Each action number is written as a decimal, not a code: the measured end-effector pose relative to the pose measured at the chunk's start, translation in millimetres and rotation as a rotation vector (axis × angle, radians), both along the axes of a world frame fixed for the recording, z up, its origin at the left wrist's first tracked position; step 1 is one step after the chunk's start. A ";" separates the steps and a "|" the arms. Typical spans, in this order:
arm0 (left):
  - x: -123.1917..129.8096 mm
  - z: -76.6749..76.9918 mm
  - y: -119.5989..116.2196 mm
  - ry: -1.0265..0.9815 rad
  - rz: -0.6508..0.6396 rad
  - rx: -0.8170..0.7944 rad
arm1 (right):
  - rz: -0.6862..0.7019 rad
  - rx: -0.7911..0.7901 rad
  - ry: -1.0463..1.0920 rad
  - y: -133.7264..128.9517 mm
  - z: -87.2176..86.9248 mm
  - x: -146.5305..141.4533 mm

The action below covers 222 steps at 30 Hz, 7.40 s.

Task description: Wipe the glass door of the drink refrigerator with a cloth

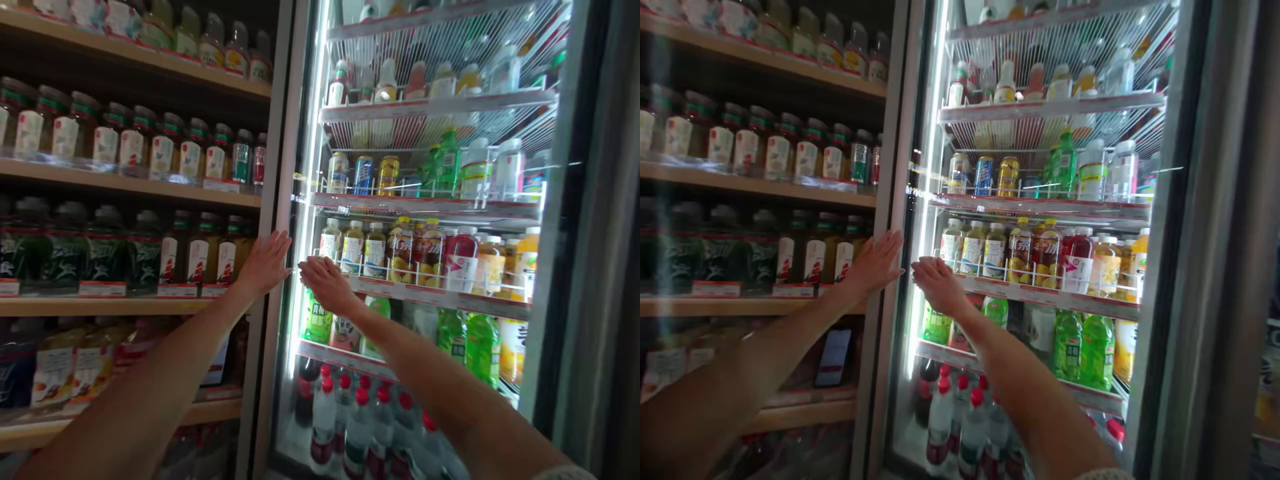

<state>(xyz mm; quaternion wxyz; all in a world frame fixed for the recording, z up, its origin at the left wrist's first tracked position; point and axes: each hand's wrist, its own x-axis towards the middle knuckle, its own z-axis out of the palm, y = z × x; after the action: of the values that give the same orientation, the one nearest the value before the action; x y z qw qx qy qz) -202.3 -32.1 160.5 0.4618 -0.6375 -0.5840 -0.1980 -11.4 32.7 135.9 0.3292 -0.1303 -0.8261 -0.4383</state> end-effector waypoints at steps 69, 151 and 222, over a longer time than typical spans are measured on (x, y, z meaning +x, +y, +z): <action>184.9 34.3 25.6 -0.037 -0.231 -0.042 | -0.299 0.182 0.288 -11.2 37.7 291.6; 190.7 29.2 32.0 -0.110 -0.234 -0.047 | -0.345 0.093 0.321 -17.8 37.1 280.4; 191.0 24.3 38.1 -0.137 -0.266 -0.017 | -0.329 0.171 0.809 -3.0 82.3 289.7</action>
<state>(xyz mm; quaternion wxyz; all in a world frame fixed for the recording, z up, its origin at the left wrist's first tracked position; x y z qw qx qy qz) -11.3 5.9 184.8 0.3850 -0.6983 -0.5262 -0.2954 278.3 29.7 218.2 0.5615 -0.3935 -0.5598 -0.4653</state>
